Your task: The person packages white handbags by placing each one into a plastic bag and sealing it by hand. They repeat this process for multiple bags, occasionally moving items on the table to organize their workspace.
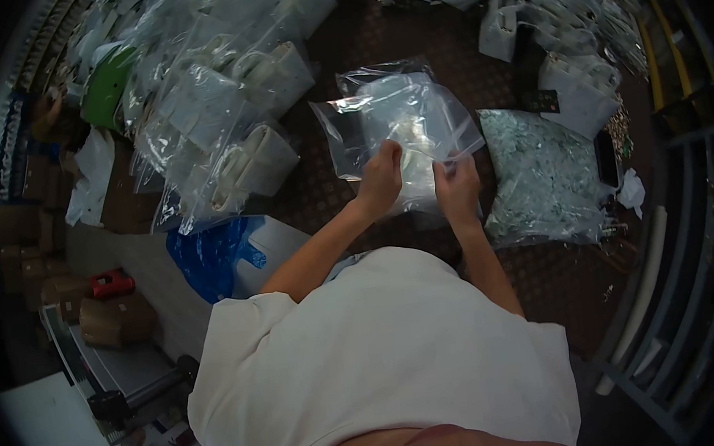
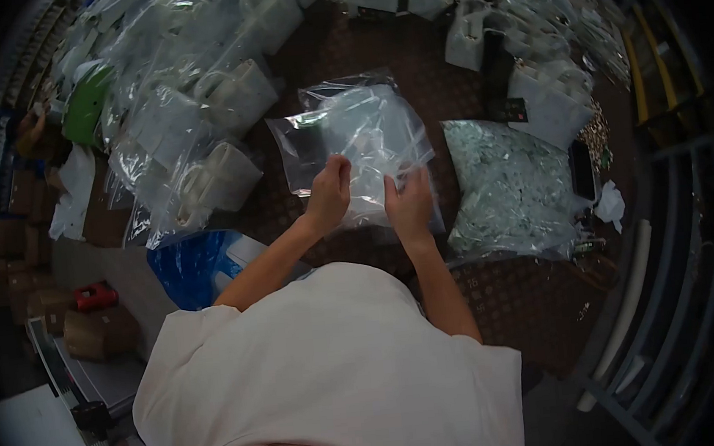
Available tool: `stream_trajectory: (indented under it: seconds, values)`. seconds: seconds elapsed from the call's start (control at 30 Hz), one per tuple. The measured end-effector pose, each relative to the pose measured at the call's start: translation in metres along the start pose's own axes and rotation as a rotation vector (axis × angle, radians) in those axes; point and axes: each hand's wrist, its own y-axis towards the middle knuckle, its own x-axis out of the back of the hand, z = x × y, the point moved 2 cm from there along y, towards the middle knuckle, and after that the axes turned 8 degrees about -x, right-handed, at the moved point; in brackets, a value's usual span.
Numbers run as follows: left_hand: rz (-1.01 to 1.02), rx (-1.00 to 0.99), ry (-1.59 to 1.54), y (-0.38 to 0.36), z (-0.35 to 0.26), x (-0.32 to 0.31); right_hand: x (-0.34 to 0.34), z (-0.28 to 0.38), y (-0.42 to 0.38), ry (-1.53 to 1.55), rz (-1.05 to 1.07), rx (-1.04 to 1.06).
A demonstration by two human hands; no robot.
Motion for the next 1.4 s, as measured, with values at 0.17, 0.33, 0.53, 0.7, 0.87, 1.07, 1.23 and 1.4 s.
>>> stream_trajectory:
  seconds: [0.17,0.33,0.53,0.7,0.87,1.07,1.23,1.4]
  values:
    - [0.091,-0.134,0.055,-0.015,0.014,0.011,0.024,-0.058,0.055,0.226,-0.087,-0.393]
    - [0.057,0.047,0.093,0.014,0.007,0.036,0.047,-0.001,0.045,-0.335,-0.204,0.23]
    - [-0.189,0.489,-0.572,0.044,0.014,0.013,0.006,-0.005,-0.027,-0.189,0.645,0.547]
    - [-0.447,0.574,-0.685,0.088,0.037,0.036,0.041,0.012,-0.012,0.243,0.345,0.469]
    - [-0.28,0.371,-0.435,0.104,0.044,0.04,0.086,-0.078,0.134,-0.101,-0.527,-0.21]
    - [-0.082,0.306,-0.265,0.072,0.032,-0.006,0.089,-0.154,0.269,-0.37,-0.603,-1.056]
    - [-0.097,0.399,-0.24,0.062,0.037,0.001,0.086,-0.156,0.249,0.101,-0.618,-1.263]
    - [-0.141,0.32,-0.244,0.061,0.045,0.01,0.109,-0.168,0.157,0.983,-0.431,-0.834]
